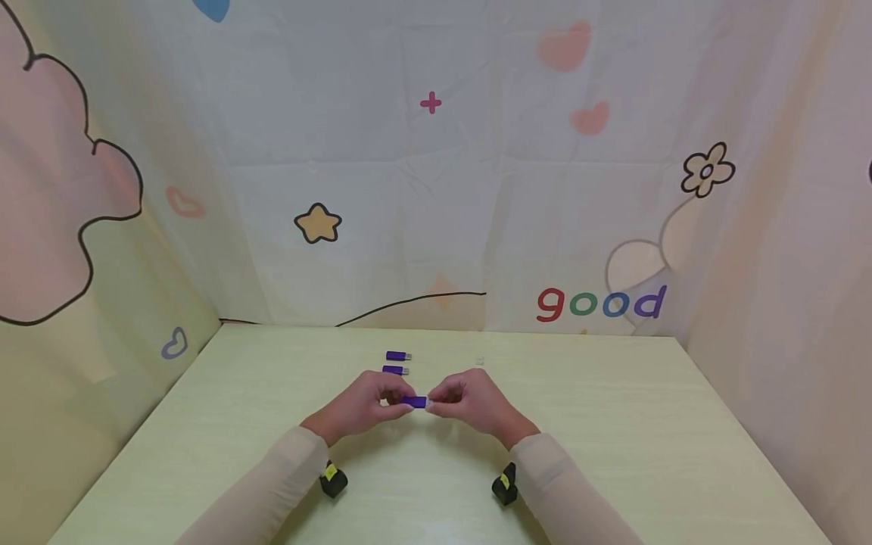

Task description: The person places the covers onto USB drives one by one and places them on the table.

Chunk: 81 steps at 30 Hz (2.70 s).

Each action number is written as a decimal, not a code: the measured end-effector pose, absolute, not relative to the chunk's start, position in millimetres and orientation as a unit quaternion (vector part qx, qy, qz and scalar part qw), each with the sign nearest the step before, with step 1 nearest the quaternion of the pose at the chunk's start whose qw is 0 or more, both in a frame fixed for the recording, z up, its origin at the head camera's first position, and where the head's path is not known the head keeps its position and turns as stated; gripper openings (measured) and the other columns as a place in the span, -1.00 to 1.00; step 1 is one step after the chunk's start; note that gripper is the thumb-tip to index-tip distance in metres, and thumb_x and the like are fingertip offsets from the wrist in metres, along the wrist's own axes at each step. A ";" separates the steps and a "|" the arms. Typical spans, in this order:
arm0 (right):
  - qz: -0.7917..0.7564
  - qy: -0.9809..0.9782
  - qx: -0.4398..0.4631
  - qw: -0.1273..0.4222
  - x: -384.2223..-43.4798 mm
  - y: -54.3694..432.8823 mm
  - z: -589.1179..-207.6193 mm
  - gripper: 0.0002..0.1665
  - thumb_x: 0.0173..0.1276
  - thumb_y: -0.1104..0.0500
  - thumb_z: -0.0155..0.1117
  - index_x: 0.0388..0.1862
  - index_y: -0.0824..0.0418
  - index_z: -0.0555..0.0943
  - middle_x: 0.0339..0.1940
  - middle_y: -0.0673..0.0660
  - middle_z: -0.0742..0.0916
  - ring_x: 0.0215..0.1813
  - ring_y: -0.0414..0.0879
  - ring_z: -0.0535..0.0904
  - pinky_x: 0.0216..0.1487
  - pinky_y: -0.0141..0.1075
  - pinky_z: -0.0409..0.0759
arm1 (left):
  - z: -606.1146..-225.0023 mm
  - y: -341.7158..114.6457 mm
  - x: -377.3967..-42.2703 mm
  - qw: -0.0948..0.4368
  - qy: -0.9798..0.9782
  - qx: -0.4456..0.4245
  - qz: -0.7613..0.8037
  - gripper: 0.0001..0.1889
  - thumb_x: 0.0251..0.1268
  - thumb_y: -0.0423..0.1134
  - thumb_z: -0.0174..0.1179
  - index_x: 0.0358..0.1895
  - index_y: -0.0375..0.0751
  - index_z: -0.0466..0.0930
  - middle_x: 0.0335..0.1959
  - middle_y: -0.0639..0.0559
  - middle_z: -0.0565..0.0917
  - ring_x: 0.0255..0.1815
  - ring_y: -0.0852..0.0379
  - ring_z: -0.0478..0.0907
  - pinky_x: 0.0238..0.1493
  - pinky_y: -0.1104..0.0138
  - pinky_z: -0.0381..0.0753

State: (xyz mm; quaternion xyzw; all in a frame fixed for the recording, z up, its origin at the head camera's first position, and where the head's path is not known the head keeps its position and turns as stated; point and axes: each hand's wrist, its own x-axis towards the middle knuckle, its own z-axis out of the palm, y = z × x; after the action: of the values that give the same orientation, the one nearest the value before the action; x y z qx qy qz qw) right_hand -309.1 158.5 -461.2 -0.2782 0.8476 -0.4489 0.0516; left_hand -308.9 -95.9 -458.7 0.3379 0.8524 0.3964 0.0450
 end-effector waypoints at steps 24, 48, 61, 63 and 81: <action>-0.407 0.872 -0.270 0.040 -314.2 159.7 -464.2 -0.87 0.26 0.10 0.55 -0.25 0.08 0.80 -0.35 -0.04 0.82 -0.33 -0.19 0.65 -0.29 -0.37 0.62 | -469.1 -81.4 -323.8 0.057 0.874 0.300 0.378 -0.88 0.28 -0.26 0.43 -0.15 -0.10 0.78 -0.32 0.17 0.74 -0.35 0.29 0.60 -0.24 0.46 0.63; -0.331 0.906 -0.252 0.076 -326.2 150.9 -465.0 -0.93 0.22 0.21 0.56 -0.35 0.15 0.79 -0.49 -0.06 0.77 -0.41 -0.22 0.59 -0.32 -0.39 0.58 | -477.0 -68.1 -331.7 0.041 0.908 0.296 0.295 -0.88 0.20 -0.30 0.49 -0.20 -0.15 0.82 -0.35 0.18 0.67 -0.34 0.33 0.51 -0.23 0.49 0.58; -0.324 0.909 -0.247 0.084 -324.9 150.7 -464.0 -0.94 0.22 0.24 0.56 -0.36 0.16 0.79 -0.49 -0.04 0.76 -0.40 -0.19 0.58 -0.28 -0.36 0.59 | -476.7 -64.4 -331.7 0.050 0.917 0.289 0.272 -0.89 0.20 -0.29 0.49 -0.21 -0.14 0.83 -0.34 0.18 0.64 -0.33 0.33 0.50 -0.23 0.50 0.56; -0.323 0.910 -0.247 0.085 -324.9 150.8 -463.8 -0.94 0.23 0.24 0.55 -0.35 0.15 0.79 -0.49 -0.04 0.77 -0.39 -0.19 0.58 -0.28 -0.37 0.60 | -476.1 -64.5 -331.0 0.050 0.916 0.289 0.272 -0.88 0.20 -0.29 0.49 -0.20 -0.14 0.83 -0.34 0.18 0.65 -0.32 0.33 0.50 -0.23 0.49 0.56; -0.326 0.913 -0.226 0.098 -326.0 151.5 -463.5 -0.93 0.21 0.23 0.57 -0.35 0.12 0.80 -0.48 -0.06 0.77 -0.39 -0.20 0.60 -0.28 -0.37 0.61 | -476.7 -66.0 -333.1 0.058 0.914 0.280 0.289 -0.87 0.18 -0.28 0.50 -0.20 -0.12 0.84 -0.35 0.19 0.66 -0.32 0.31 0.50 -0.25 0.48 0.57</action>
State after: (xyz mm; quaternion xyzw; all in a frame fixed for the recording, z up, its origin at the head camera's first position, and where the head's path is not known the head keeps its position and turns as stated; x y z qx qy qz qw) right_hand -326.0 151.5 -463.5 -0.2256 0.9129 -0.3259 0.0979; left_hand -333.1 -66.0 -476.7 0.2798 0.9135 0.2895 0.0581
